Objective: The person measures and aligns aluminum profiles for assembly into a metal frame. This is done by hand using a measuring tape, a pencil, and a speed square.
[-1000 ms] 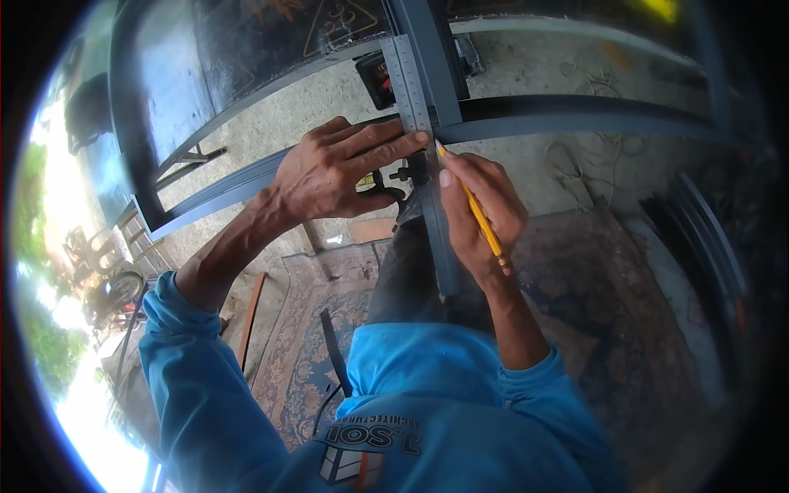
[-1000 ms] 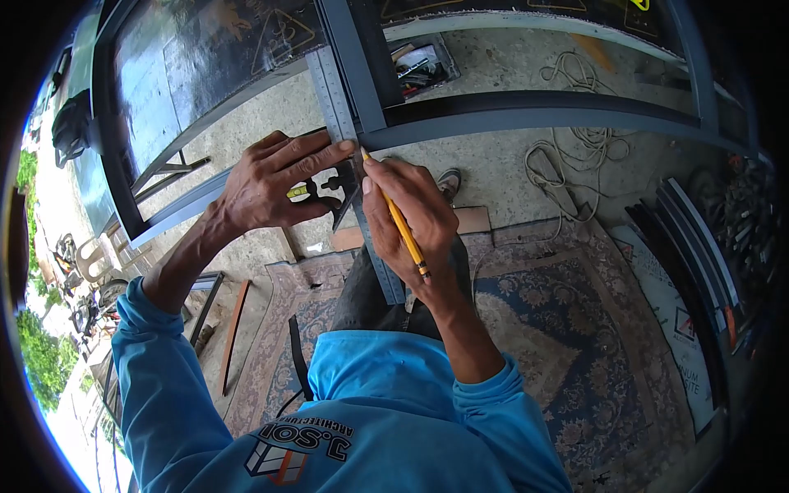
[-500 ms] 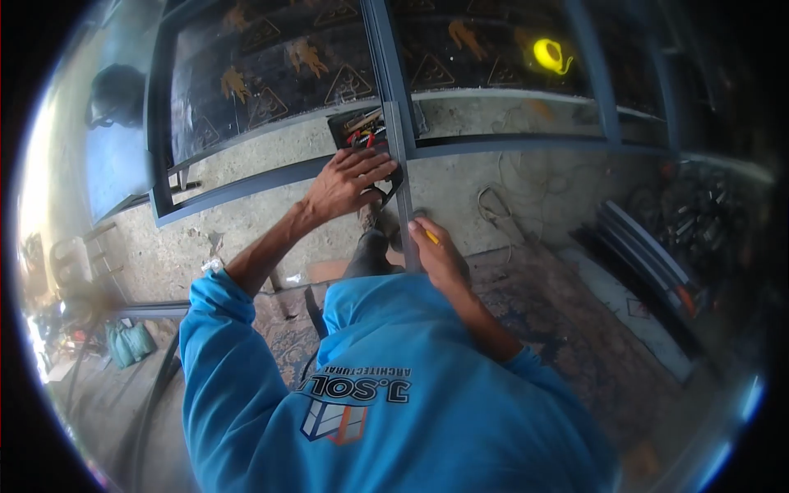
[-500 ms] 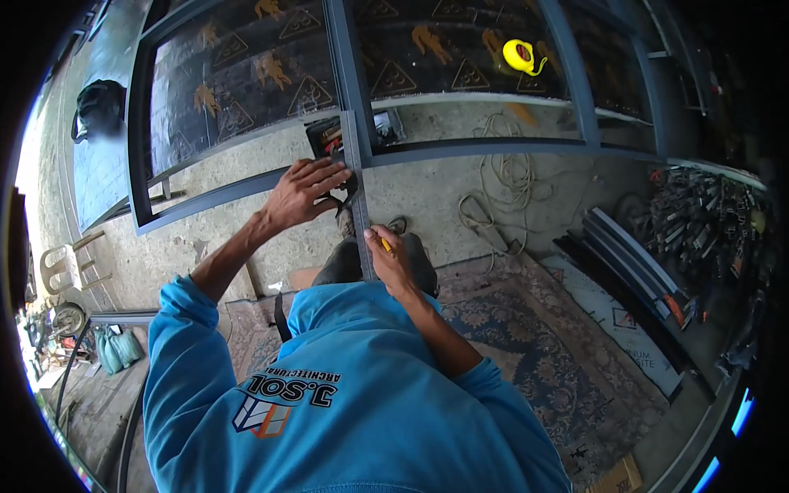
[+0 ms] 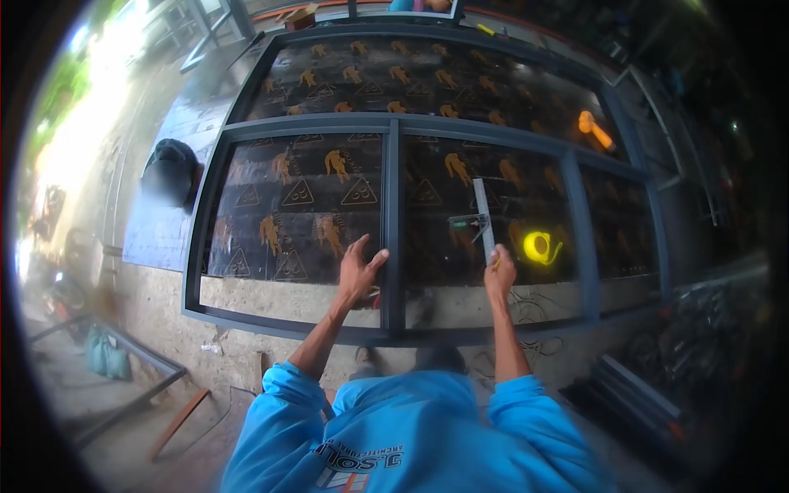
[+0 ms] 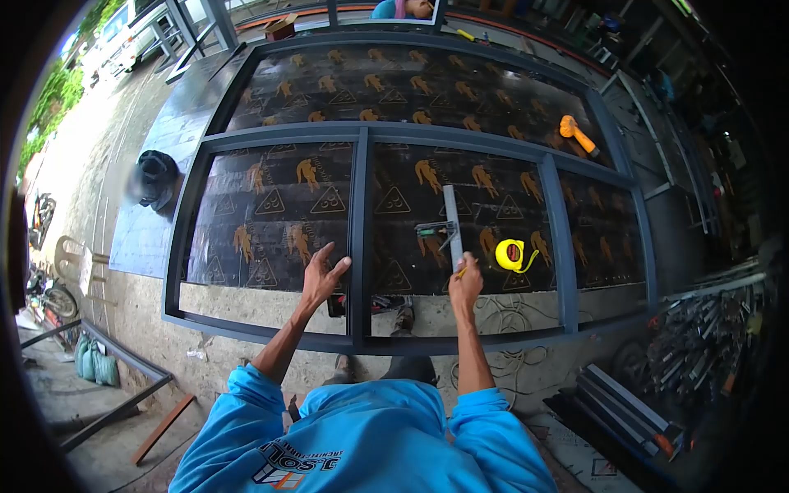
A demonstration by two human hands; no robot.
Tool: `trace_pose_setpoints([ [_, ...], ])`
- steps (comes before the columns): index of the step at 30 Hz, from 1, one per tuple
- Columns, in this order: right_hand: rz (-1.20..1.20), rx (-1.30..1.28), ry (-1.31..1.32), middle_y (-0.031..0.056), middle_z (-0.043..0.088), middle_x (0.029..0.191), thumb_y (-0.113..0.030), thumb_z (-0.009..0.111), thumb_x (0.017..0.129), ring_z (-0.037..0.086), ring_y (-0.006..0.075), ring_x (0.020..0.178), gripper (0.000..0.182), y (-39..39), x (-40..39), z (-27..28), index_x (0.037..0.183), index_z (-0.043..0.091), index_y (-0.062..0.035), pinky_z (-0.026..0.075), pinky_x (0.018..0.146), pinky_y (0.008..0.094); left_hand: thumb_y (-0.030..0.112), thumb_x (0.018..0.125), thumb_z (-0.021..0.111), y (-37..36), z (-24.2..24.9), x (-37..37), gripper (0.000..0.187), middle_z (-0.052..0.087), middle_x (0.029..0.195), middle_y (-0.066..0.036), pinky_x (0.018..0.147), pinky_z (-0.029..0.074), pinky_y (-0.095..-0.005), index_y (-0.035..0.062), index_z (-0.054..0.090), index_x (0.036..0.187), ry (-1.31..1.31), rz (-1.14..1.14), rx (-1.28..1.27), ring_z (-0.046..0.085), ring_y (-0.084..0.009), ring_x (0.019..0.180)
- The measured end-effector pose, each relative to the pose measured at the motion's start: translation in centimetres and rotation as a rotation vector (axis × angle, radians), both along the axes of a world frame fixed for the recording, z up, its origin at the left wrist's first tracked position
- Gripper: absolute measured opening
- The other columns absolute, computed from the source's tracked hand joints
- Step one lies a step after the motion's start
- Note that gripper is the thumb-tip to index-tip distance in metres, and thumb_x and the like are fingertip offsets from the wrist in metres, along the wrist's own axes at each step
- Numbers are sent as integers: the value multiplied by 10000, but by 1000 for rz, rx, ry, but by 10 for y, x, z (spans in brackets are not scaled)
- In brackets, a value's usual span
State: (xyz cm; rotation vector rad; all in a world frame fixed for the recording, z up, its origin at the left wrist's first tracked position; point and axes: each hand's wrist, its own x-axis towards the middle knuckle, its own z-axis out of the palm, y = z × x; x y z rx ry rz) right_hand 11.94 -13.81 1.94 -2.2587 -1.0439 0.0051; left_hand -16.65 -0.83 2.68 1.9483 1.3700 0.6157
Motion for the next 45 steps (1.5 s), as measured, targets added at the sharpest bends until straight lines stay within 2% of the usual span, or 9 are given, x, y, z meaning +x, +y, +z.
trace_pose_setpoints([
  [6,384,115,146,181,631,905,-286,510,928,598,353,876,282,48,-22,37,995,606,-30,465,758,398,386,857,587,-22,-28,-39,402,660,738,-163,674,494,-373,1,664,939,57,-127,-664,657,-271,739],
  [9,536,-272,848,174,635,794,-312,543,897,617,376,769,296,24,-85,-3,946,620,-31,483,665,411,283,885,547,-44,-35,-61,370,668,926,-149,751,507,-320,-31,622,1066,13,-419,-880,644,-217,829],
  [11,566,-209,542,190,637,818,-312,548,887,614,388,815,297,2,-118,-9,943,624,-31,486,666,413,241,875,562,-50,-28,-52,348,664,940,-169,772,497,-332,-45,604,1070,-137,-386,-978,640,-237,846],
  [16,483,-155,594,140,600,907,-309,541,908,606,351,774,256,-26,-153,20,976,636,-81,492,683,422,155,811,628,-58,-35,-47,272,658,940,-182,777,481,-352,-37,580,998,20,-484,-780,629,-267,862],
  [21,419,-106,-366,151,456,1143,-298,537,916,533,299,848,269,-53,-156,25,1017,643,-73,475,701,413,119,815,621,-61,-44,-51,246,656,945,-173,780,488,-354,-35,571,999,-2,-492,-636,628,-274,863],
  [23,487,-91,-372,182,548,1033,-273,540,912,564,322,815,286,-51,-142,1,999,641,-20,465,704,424,132,786,650,-58,-57,-50,290,658,936,-170,775,485,-352,-30,578,1016,-18,-531,-633,628,-276,869],
  [25,607,-477,645,218,613,864,-220,536,902,590,353,756,274,-40,-136,-11,970,632,27,459,707,426,144,758,679,-60,-56,-50,336,659,928,-167,770,482,-350,-24,586,1033,-21,-581,-637,628,-278,876],
  [30,552,-637,809,102,447,599,-106,458,814,459,148,615,213,-22,-129,-34,736,483,90,392,557,355,108,746,667,-58,-38,-46,304,660,874,-165,726,492,-356,-31,600,1008,54,-563,-643,634,-277,826],
  [45,795,-512,400,288,592,712,-200,530,836,624,391,666,278,-13,-112,-27,841,626,61,459,575,434,164,722,700,-57,-93,-50,431,621,958,-222,782,486,-456,-2,536,1084,168,-616,-576,583,-393,964],
])
